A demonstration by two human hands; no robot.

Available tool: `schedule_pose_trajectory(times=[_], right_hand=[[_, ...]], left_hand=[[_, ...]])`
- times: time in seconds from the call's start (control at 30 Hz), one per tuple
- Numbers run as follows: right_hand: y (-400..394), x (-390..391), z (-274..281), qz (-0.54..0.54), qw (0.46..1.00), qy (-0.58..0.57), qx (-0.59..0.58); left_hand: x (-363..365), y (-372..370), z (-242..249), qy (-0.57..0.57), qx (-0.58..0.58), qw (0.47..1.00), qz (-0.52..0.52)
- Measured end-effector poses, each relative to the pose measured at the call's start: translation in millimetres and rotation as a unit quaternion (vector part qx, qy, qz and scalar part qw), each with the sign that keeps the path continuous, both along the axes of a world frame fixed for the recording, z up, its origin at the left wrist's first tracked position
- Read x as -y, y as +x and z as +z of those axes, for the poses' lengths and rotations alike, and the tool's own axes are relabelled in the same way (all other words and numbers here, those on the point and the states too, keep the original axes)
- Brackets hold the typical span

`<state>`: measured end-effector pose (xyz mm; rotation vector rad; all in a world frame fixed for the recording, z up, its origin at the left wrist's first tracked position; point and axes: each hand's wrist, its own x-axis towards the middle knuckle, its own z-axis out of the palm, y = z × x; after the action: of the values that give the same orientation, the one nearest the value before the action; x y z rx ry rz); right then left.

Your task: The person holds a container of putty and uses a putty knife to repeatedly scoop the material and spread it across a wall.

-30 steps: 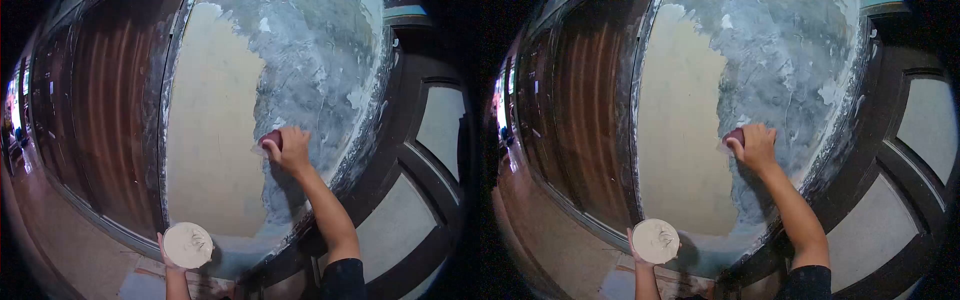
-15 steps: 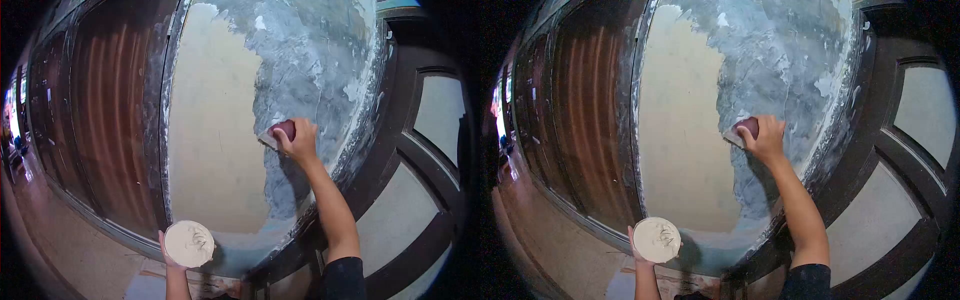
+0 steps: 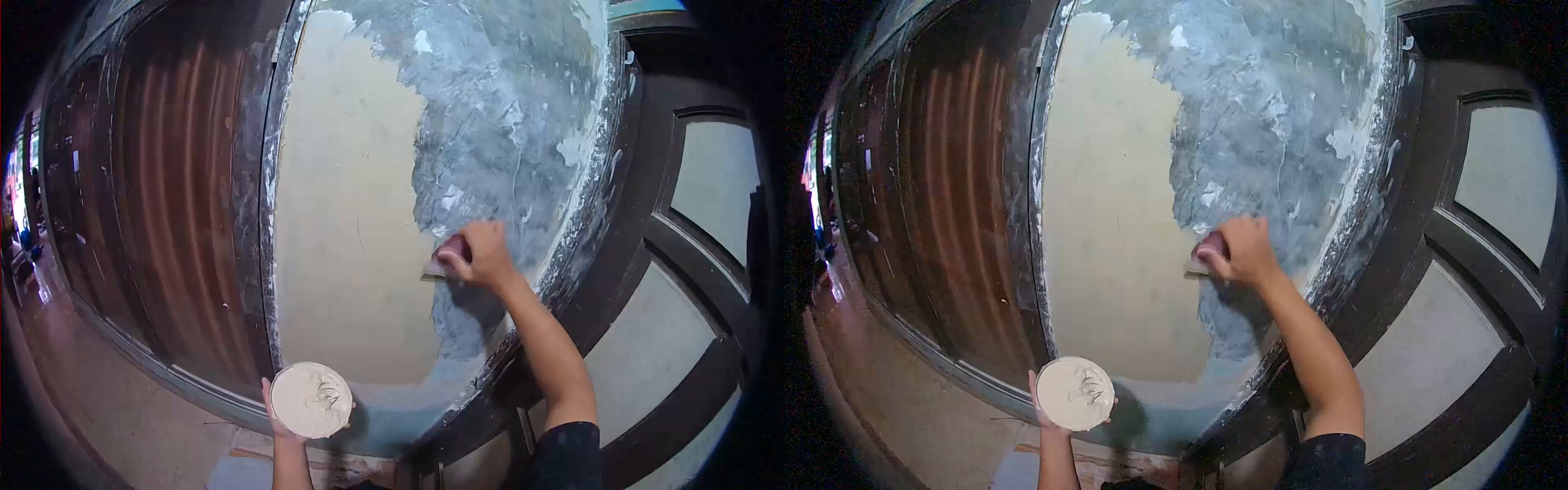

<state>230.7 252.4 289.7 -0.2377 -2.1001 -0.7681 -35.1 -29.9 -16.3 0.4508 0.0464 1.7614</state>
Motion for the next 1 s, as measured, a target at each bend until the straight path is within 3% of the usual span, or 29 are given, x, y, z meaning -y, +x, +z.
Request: schedule_pose_trajectory(times=[0.03, 0.07, 0.13, 0.2, 0.27, 0.3, 0.33, 0.43, 0.5, 0.53, 0.6, 0.63, 0.73, 0.77, 0.87, 0.93, 1.0], right_hand=[[3, 0, -7, -0.049, 0.996, -0.014, 0.078], [1, -4, -8, -0.049, 0.996, -0.014, 0.078], [-10, -3, -1, -0.074, 0.995, 0.057, 0.042], [-15, -2, 18, -0.059, 0.998, -0.006, -0.023], [-18, -8, 26, -0.054, 0.974, -0.008, -0.222], [-12, -7, 27, -0.045, 0.98, -0.022, -0.193], [-6, -7, 22, -0.046, 0.98, -0.023, -0.192], [5, 1, -5, -0.038, 0.998, 0.006, 0.04], [0, 3, -11, -0.018, 0.998, 0.009, 0.058], [-3, 6, -11, 0.0, 0.997, 0.011, 0.075], [-7, 17, -2, -0.016, 0.997, 0.015, 0.074], [-11, 21, 2, 0.004, 0.999, 0.022, 0.047], [-18, 47, 7, 0.025, 0.999, 0.011, 0.021], [-20, 57, 7, 0.036, 0.997, -0.001, 0.062], [-28, 94, -2, 0.081, 0.991, 0.018, 0.103], [-28, 118, -6, 0.131, 0.972, 0.035, 0.193], [-24, 129, -15, 0.137, 0.964, 0.042, 0.225]], left_hand=[[-2, -2, -4, -0.015, 0.018, 1.0, 0.013], [-3, -3, -7, -0.031, 0.036, 0.999, 0.026], [0, -4, 4, 0.029, -0.004, 0.999, -0.045], [-1, -1, 10, 0.044, 0.015, 0.997, -0.065], [0, 4, 16, 0.028, 0.065, 0.995, -0.066], [1, 5, 17, 0.013, 0.115, 0.991, -0.066], [-4, -3, 3, 0.011, 0.071, 0.996, -0.061], [-4, -3, 2, 0.032, 0.019, 0.998, -0.052], [0, -1, 11, 0.042, -0.018, 0.998, -0.049], [-9, -3, 3, -0.055, 0.083, 0.995, 0.022], [2, 4, 27, 0.053, -0.028, 0.997, -0.052], [-3, 5, 29, 0.053, -0.03, 0.997, -0.053], [-19, 7, 34, -0.049, 0.018, 0.998, 0.024], [-21, 10, 45, 0.025, 0.002, 0.999, -0.043], [-18, 14, 84, 0.045, -0.01, 0.997, -0.06], [-25, 11, 93, -0.007, 0.002, 1.0, 0.005], [-23, 10, 107, 0.032, -0.029, 0.999, -0.022]])
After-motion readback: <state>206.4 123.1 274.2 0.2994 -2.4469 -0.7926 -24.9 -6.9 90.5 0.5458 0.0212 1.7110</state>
